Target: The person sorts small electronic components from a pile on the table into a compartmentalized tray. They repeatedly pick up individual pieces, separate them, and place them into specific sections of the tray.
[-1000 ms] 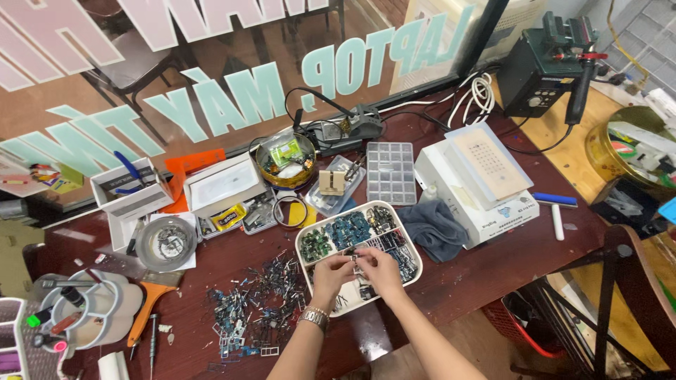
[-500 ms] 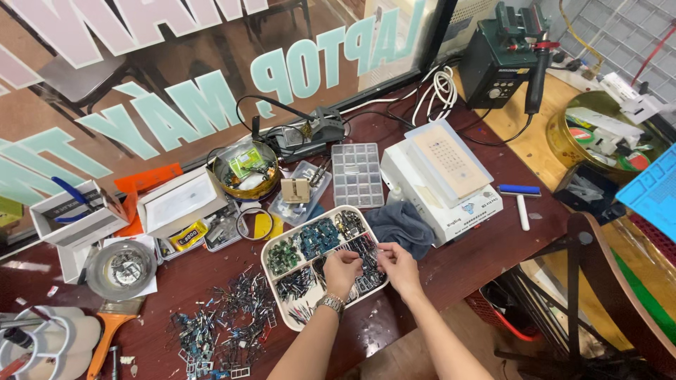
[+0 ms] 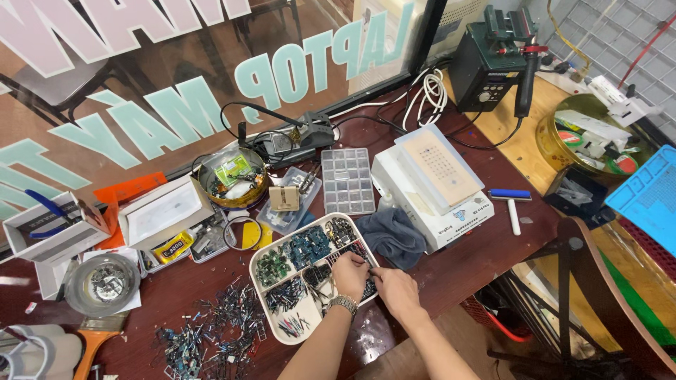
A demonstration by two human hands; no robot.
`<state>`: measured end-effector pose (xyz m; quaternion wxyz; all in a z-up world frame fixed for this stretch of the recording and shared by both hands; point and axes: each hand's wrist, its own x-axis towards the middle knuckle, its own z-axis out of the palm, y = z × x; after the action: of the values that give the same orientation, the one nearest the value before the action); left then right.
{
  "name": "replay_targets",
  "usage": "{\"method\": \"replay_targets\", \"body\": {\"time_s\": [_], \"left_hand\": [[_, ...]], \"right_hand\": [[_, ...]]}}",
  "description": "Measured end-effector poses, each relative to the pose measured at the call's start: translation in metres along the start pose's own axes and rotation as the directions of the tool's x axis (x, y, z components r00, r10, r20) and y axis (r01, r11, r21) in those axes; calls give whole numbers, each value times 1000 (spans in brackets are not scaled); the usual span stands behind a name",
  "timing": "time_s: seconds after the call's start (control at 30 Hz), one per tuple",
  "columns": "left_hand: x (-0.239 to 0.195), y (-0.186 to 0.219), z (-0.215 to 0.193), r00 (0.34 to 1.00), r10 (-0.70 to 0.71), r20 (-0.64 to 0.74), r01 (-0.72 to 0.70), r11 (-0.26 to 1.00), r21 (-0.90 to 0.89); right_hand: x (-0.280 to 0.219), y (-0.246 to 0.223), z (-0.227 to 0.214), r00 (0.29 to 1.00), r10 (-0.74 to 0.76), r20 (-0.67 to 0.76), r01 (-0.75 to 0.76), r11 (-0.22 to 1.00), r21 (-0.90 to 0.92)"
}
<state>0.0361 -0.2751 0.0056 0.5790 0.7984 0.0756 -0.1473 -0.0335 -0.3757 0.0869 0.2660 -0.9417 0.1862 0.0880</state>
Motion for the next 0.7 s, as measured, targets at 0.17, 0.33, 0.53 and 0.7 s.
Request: {"method": "replay_targets", "body": {"time_s": [0.17,0.33,0.53,0.7], "left_hand": [[-8,14,-14,1000,-31,0,31,999,16],[-14,11,-35,997,27,-66,-27,1000,3],[-17,7,-84,979,98,-181,-99,995,6],[-26,0,-149,972,-48,-230,21,993,-118]], "right_hand": [[0,-16,-2,1000,-28,3,28,996,-86],[0,-33,3,993,-103,-53,101,994,-43],[1,-81,18,979,-202,-43,203,978,47],[-8,-131,43,949,-315,-30,316,938,143]]}}
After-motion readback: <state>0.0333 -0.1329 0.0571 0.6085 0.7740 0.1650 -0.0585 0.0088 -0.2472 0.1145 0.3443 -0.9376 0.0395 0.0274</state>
